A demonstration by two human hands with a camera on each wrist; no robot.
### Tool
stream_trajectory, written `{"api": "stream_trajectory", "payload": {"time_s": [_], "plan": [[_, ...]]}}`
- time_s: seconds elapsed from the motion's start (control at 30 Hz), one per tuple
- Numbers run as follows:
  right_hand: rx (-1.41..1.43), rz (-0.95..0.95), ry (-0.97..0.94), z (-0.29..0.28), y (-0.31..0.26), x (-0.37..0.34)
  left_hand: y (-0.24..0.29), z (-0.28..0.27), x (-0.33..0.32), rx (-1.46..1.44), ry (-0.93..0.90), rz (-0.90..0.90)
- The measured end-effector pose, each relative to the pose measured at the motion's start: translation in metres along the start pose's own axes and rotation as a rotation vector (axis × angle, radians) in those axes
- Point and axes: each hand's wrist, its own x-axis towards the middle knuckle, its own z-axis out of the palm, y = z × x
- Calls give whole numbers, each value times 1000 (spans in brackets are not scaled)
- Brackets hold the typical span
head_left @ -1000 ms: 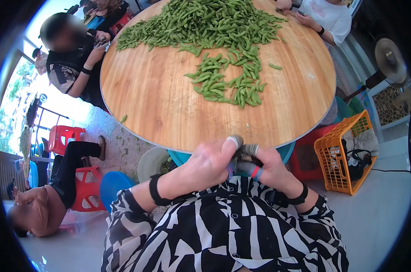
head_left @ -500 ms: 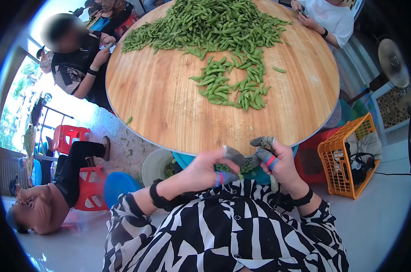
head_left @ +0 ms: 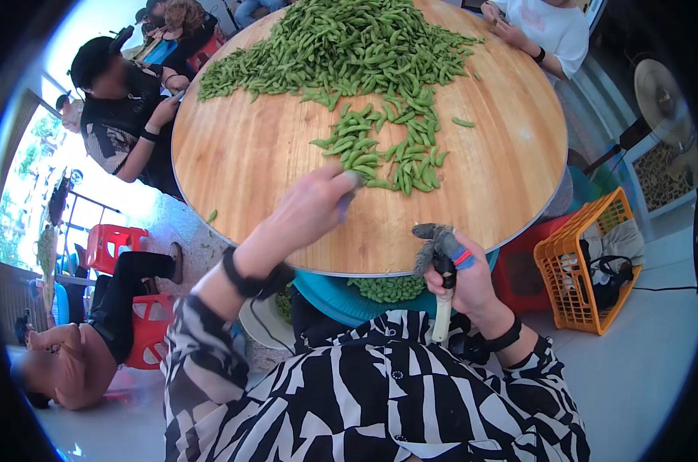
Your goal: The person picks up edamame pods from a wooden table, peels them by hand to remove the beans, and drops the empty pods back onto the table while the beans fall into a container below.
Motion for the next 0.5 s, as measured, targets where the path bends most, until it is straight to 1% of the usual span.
{"api": "stream_trajectory", "payload": {"time_s": [0.03, 0.13, 0.17, 0.27, 0.33, 0.37, 0.43, 0.47, 0.5], "plan": [[-30, 1, -31, -3, 2, 0, -6, 12, 15, 24, 35, 39], [-33, -10, -36, -3, 4, 0, -23, 31, 38, 58, 14, -2], [-30, -7, -37, -4, 4, 1, -29, 33, 38, 59, 12, -6], [22, -18, -76, -12, 8, 0, -34, 30, 33, 7, -72, 26], [27, 4, -114, -13, 10, 2, -26, 22, 21, -15, -37, -18], [36, -7, -114, -10, 9, 3, -32, 24, 17, -9, -43, -8], [-39, -4, -124, 2, 4, 5, -37, 29, 11, -455, 1, -293], [-36, -9, -120, 5, 4, 7, -40, 32, 8, -455, -4, -288], [-95, -46, -128, 7, 4, 10, -31, 26, 8, -693, 48, -319]]}}
